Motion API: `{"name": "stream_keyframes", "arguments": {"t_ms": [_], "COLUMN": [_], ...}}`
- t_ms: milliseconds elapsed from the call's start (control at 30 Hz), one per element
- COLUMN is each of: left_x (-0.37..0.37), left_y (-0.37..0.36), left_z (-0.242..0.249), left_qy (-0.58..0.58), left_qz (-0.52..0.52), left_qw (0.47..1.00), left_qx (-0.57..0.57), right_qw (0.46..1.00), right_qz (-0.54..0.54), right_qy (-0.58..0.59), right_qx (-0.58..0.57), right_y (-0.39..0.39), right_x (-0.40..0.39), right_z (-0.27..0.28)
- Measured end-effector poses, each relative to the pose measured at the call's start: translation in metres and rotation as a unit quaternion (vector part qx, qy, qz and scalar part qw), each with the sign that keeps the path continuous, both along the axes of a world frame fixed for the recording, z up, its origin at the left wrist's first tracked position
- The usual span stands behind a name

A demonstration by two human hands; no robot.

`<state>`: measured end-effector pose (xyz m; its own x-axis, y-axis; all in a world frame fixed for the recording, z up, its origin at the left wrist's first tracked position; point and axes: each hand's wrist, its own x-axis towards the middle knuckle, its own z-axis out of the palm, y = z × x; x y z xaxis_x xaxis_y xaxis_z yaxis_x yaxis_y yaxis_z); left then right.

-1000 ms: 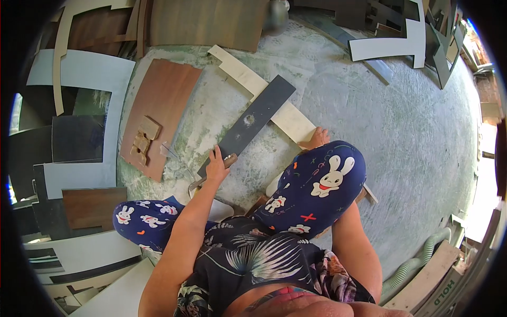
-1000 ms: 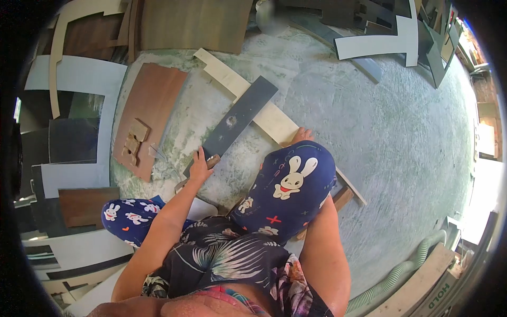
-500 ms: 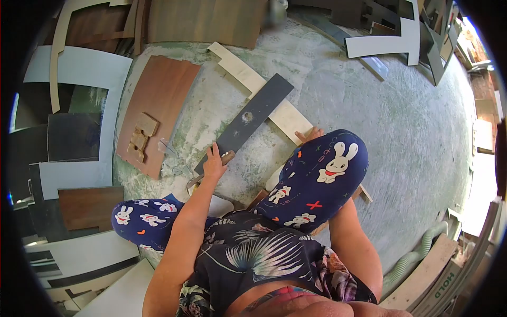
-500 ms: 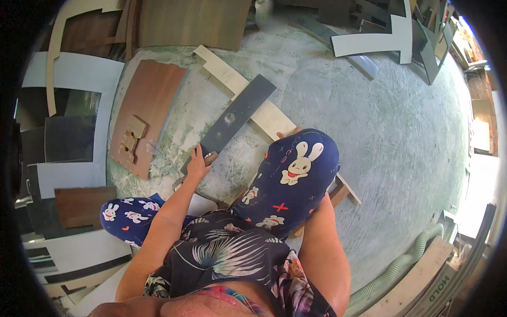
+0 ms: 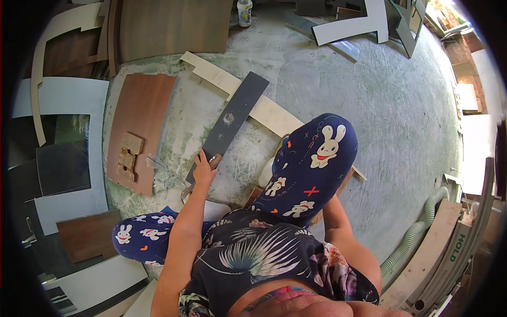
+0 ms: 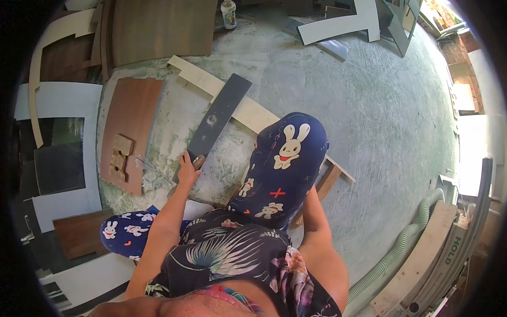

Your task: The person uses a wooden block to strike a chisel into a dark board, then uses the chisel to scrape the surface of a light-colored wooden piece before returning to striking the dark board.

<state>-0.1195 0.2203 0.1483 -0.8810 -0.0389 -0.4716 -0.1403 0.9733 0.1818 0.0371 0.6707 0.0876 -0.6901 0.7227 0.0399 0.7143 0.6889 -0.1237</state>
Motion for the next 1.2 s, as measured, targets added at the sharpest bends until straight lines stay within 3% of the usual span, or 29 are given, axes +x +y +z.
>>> {"name": "stream_keyframes", "arguments": {"t_ms": [100, 167, 233, 300, 767, 867, 967, 1067, 1133, 1200], "left_x": [-0.001, -0.001, -0.001, 0.000, -0.002, -0.002, -0.002, -0.003, -0.009, -0.016], "left_y": [0.002, 0.002, 0.001, -0.001, 0.005, 0.007, 0.010, 0.013, 0.012, 0.008], "left_z": [0.000, 0.001, 0.002, 0.001, 0.006, 0.010, 0.021, 0.039, 0.050, 0.048], "left_qy": [0.004, 0.002, -0.004, -0.003, 0.057, 0.095, 0.134, 0.168, 0.160, 0.246], "left_qz": [0.001, 0.006, 0.012, 0.013, 0.065, 0.099, 0.151, 0.198, 0.216, 0.182], "left_qw": [1.000, 1.000, 1.000, 1.000, 0.994, 0.987, 0.974, 0.959, 0.956, 0.948], "left_qx": [-0.003, 0.001, 0.009, 0.008, 0.065, 0.083, 0.099, 0.114, 0.117, 0.086], "right_qw": [0.988, 0.980, 0.963, 0.932, 0.904, 0.919, 0.933, 0.940, 0.947, 0.950], "right_qz": [-0.079, -0.145, -0.252, -0.305, -0.346, -0.276, -0.242, -0.214, -0.190, -0.176], "right_qy": [-0.002, -0.032, -0.062, -0.070, -0.066, -0.072, -0.104, -0.108, -0.109, -0.110], "right_qx": [0.130, 0.131, -0.075, -0.183, -0.241, -0.272, -0.246, -0.244, -0.234, -0.235], "right_y": [0.024, 0.033, 0.029, 0.022, 0.020, 0.021, 0.039, 0.031, 0.031, 0.029], "right_x": [0.055, 0.093, 0.111, 0.120, 0.105, 0.114, 0.124, 0.120, 0.121, 0.121], "right_z": [-0.033, -0.048, -0.022, -0.012, 0.017, 0.022, -0.008, 0.018, 0.017, 0.016]}}
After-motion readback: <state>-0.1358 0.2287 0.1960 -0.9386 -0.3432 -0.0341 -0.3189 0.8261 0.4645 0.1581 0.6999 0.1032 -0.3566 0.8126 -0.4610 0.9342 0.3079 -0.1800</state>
